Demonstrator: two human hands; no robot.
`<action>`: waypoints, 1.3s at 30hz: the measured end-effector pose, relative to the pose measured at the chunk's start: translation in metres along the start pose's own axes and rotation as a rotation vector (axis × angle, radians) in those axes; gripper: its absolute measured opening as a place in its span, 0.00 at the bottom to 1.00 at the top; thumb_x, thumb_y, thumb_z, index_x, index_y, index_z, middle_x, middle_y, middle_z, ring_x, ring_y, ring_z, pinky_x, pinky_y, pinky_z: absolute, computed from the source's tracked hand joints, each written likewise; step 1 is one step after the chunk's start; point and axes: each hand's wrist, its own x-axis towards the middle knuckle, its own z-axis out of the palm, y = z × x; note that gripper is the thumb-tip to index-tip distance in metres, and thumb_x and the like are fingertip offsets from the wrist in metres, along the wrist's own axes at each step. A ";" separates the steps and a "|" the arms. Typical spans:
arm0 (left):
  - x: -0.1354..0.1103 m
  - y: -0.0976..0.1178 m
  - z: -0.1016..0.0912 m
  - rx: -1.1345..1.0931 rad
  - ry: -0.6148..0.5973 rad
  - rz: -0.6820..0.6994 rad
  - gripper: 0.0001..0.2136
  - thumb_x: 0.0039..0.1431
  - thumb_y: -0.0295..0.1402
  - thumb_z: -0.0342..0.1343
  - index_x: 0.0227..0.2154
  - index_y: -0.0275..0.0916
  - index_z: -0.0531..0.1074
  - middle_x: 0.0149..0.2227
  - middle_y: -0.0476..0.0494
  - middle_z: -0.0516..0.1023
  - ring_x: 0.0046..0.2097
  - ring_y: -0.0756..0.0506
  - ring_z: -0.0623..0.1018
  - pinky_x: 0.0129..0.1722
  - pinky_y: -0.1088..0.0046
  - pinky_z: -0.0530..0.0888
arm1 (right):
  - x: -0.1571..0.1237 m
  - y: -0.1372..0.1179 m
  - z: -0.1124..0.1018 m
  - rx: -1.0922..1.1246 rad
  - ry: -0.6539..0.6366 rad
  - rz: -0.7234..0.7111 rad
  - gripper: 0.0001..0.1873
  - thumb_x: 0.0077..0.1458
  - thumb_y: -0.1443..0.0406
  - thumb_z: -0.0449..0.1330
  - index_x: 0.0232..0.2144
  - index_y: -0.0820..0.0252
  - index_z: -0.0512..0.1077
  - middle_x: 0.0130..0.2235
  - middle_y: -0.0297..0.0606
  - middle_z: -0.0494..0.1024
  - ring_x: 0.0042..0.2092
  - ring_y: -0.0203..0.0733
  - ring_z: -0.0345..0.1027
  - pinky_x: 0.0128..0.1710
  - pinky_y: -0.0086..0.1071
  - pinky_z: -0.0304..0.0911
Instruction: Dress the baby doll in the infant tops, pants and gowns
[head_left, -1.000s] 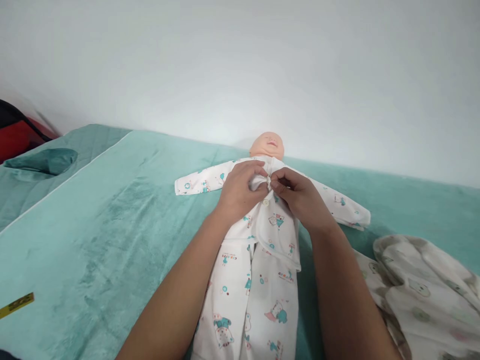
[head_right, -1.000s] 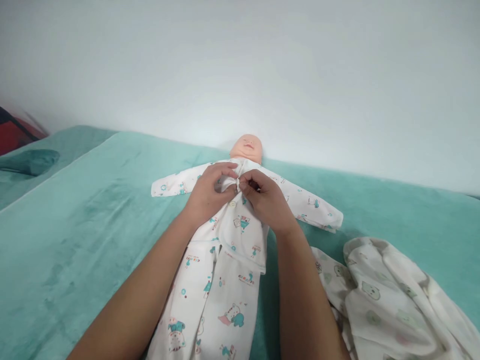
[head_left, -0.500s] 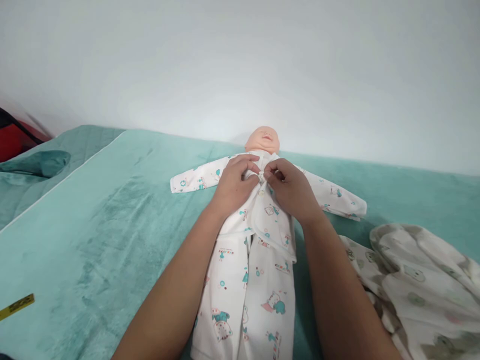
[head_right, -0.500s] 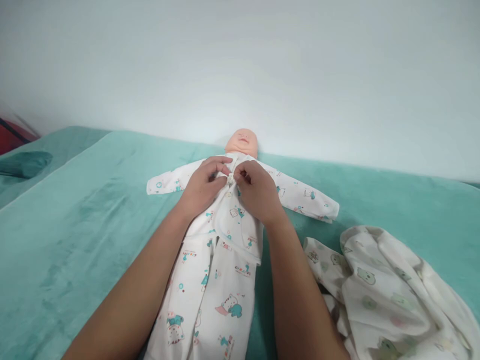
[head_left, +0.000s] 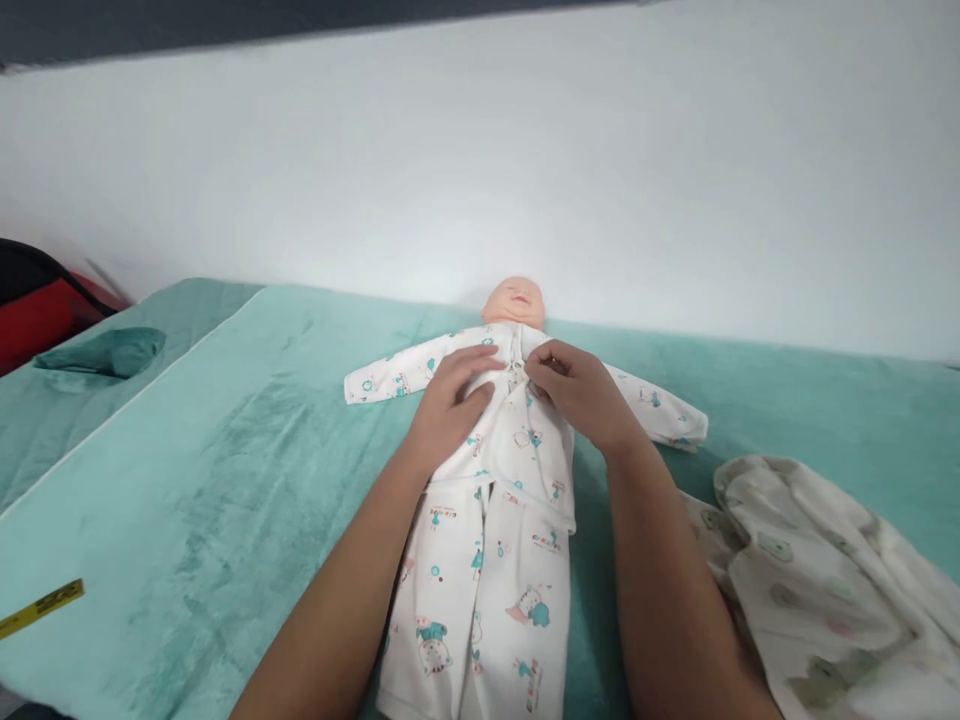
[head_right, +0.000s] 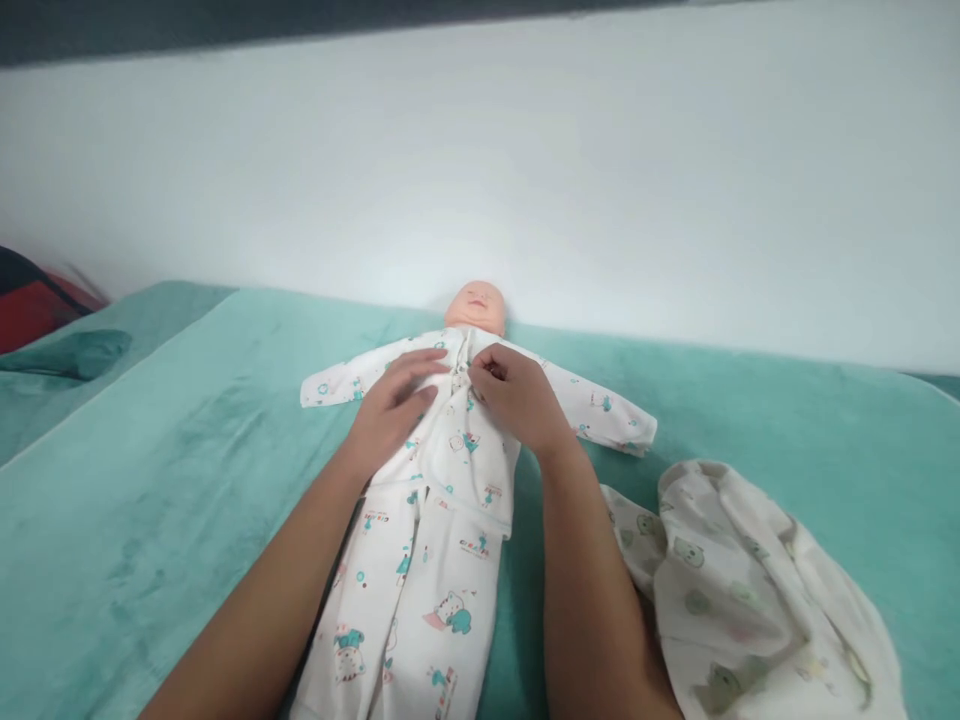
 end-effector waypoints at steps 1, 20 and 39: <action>-0.009 0.000 -0.001 0.013 -0.012 -0.005 0.10 0.60 0.29 0.53 0.42 0.44 0.75 0.58 0.44 0.70 0.62 0.43 0.67 0.64 0.60 0.61 | -0.001 0.000 -0.005 -0.029 -0.019 0.017 0.06 0.52 0.62 0.54 0.25 0.57 0.67 0.23 0.29 0.70 0.26 0.35 0.60 0.27 0.31 0.53; -0.022 -0.012 -0.005 0.100 -0.116 0.058 0.13 0.67 0.34 0.47 0.46 0.51 0.76 0.65 0.51 0.62 0.68 0.42 0.55 0.67 0.53 0.56 | -0.034 -0.044 0.022 -0.790 -0.208 0.032 0.23 0.54 0.52 0.57 0.16 0.58 0.59 0.19 0.35 0.64 0.22 0.35 0.54 0.25 0.33 0.45; -0.022 -0.007 -0.008 0.017 -0.076 0.031 0.05 0.58 0.33 0.59 0.38 0.46 0.75 0.63 0.47 0.65 0.66 0.41 0.59 0.64 0.54 0.61 | -0.033 -0.022 0.012 -0.518 -0.302 -0.061 0.14 0.52 0.63 0.52 0.19 0.58 0.53 0.20 0.28 0.56 0.24 0.33 0.48 0.24 0.33 0.42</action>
